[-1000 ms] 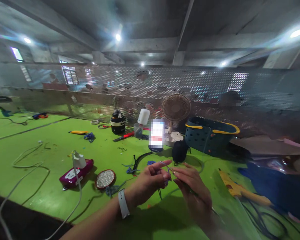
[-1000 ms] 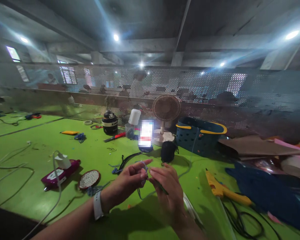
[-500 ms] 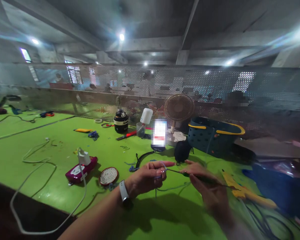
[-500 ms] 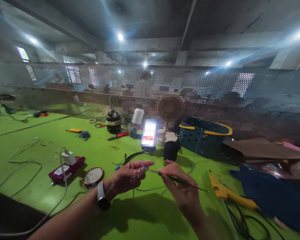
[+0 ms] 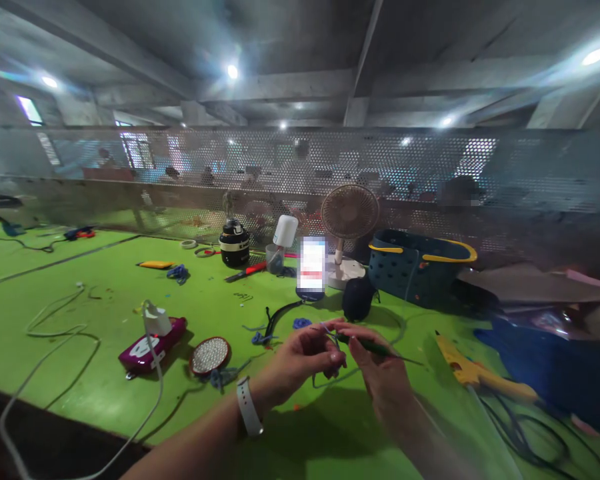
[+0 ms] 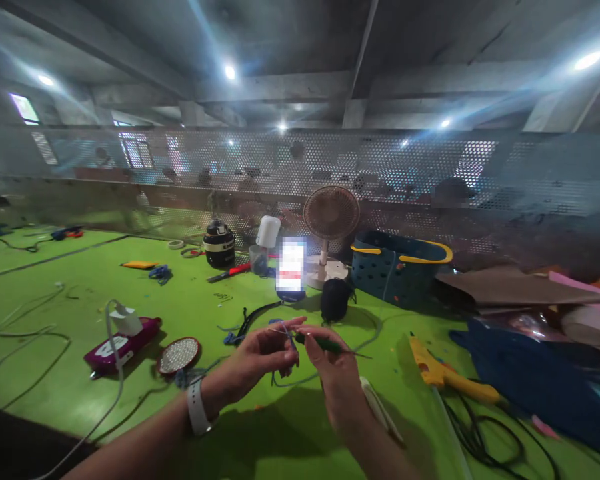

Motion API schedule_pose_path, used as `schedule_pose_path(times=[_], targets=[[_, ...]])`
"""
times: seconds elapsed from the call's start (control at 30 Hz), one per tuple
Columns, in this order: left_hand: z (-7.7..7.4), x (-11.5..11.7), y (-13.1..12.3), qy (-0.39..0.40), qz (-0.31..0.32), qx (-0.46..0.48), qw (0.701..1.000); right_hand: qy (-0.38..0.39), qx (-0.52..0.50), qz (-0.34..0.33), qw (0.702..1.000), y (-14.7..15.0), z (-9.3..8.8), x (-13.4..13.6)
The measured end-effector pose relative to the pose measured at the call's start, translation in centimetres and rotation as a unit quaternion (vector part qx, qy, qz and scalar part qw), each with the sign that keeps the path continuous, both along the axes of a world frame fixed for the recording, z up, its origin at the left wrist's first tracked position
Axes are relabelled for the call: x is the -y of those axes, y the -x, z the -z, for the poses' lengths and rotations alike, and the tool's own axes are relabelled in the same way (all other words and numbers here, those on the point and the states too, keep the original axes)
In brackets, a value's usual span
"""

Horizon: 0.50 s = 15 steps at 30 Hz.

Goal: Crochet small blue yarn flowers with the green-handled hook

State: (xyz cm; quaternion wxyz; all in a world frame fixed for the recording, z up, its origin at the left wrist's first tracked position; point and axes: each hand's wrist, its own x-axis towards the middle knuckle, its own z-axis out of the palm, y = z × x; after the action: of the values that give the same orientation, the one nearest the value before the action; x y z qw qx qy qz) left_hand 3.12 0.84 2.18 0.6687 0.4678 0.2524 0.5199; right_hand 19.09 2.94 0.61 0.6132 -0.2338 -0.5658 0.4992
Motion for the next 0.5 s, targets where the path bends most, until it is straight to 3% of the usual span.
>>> schedule_pose_path(times=[0.17,0.37,0.5], targets=[[0.6,0.1,-0.4,0.007,-0.017,-0.008,1.000,-0.093,0.051,0.037,0.994,0.4,-1.6,0.8],[-0.2,0.1,0.7,-0.016,0.002,-0.047,0.999,-0.024,0.042,-0.045,0.998,-1.5,-3.6,0.6],[-0.4,-0.1,0.9,-0.025,0.009,0.001,1.000,-0.033,0.053,-0.050,0.997,-2.6,-3.4,0.5]])
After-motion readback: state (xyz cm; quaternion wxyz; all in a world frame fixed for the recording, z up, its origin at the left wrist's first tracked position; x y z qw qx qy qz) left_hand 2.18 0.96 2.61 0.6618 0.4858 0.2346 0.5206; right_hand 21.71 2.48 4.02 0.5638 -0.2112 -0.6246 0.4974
